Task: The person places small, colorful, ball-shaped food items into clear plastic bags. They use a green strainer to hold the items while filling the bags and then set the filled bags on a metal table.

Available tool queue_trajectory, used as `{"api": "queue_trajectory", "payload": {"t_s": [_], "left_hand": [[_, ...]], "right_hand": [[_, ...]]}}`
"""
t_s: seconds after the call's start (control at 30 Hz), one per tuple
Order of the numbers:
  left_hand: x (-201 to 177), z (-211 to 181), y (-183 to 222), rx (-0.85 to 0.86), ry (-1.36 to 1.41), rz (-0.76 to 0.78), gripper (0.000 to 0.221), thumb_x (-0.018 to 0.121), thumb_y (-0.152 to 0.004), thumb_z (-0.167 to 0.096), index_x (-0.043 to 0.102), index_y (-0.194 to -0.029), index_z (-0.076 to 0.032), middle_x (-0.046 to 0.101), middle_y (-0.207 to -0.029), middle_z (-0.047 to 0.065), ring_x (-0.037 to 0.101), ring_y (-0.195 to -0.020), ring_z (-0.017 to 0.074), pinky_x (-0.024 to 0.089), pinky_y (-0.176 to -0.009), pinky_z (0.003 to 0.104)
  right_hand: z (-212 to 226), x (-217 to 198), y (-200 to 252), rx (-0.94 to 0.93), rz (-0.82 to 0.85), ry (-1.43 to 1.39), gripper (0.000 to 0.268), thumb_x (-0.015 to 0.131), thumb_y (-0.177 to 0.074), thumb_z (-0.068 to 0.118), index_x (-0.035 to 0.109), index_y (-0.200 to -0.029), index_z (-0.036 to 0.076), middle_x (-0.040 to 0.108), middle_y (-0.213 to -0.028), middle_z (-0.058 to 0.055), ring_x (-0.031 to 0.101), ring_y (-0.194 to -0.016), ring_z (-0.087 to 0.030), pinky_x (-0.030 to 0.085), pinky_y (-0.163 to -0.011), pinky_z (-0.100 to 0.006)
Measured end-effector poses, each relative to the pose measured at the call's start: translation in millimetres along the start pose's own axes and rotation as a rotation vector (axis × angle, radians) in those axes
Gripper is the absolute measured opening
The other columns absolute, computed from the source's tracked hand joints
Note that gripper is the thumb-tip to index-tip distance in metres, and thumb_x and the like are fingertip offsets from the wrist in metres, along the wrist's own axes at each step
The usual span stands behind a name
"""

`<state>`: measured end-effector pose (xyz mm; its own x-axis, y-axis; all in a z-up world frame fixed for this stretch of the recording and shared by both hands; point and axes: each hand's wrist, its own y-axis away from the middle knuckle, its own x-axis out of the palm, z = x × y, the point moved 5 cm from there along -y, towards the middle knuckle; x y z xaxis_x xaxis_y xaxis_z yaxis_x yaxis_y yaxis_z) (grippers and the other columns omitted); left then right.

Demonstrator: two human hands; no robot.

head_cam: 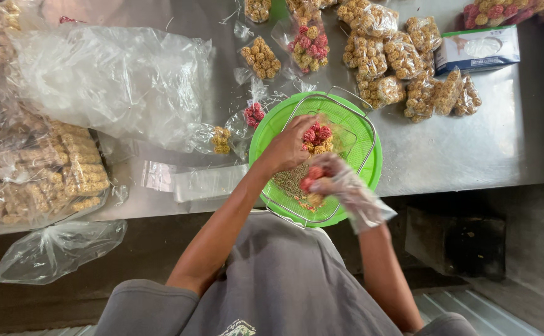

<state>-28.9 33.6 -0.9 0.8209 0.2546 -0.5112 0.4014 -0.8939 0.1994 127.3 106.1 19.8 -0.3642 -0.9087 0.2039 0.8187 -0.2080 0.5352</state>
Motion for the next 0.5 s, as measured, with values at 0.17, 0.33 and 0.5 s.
{"api": "queue_trajectory", "payload": {"t_s": [0.17,0.33,0.5], "left_hand": [[2,-9,5,0.093,-0.027,-0.008,0.091,0.066,-0.07,0.002,0.037,-0.155,-0.014,0.039,-0.158,0.009,0.045,-0.143,0.0322,0.044,-0.114,0.04],[7,6,7,0.058,0.06,-0.121,0.075,0.063,-0.078,0.002,0.046,-0.15,-0.011,0.046,-0.155,0.012,0.048,-0.141,0.0328,0.043,-0.115,0.041],[4,10,0,-0.023,0.354,-0.186,0.07,0.052,-0.083,0.004,0.043,-0.151,-0.01,0.043,-0.157,0.014,0.068,-0.113,0.025,0.06,-0.088,0.034]], "right_hand": [[48,-22,-1,-0.561,-0.186,0.049,0.046,0.082,-0.086,0.005,0.059,-0.125,0.011,0.071,-0.11,-0.009,0.073,-0.097,-0.025,0.065,-0.083,-0.04],[80,7,3,-0.86,-0.54,1.296,0.028,0.072,-0.097,0.029,0.063,-0.12,0.015,0.07,-0.117,-0.013,0.072,-0.093,-0.023,0.062,-0.077,-0.031],[36,13,-33,-0.046,-0.163,1.702,0.036,0.05,-0.108,0.045,0.065,-0.12,0.015,0.072,-0.11,-0.008,0.07,-0.084,-0.017,0.058,-0.067,-0.032]]}}
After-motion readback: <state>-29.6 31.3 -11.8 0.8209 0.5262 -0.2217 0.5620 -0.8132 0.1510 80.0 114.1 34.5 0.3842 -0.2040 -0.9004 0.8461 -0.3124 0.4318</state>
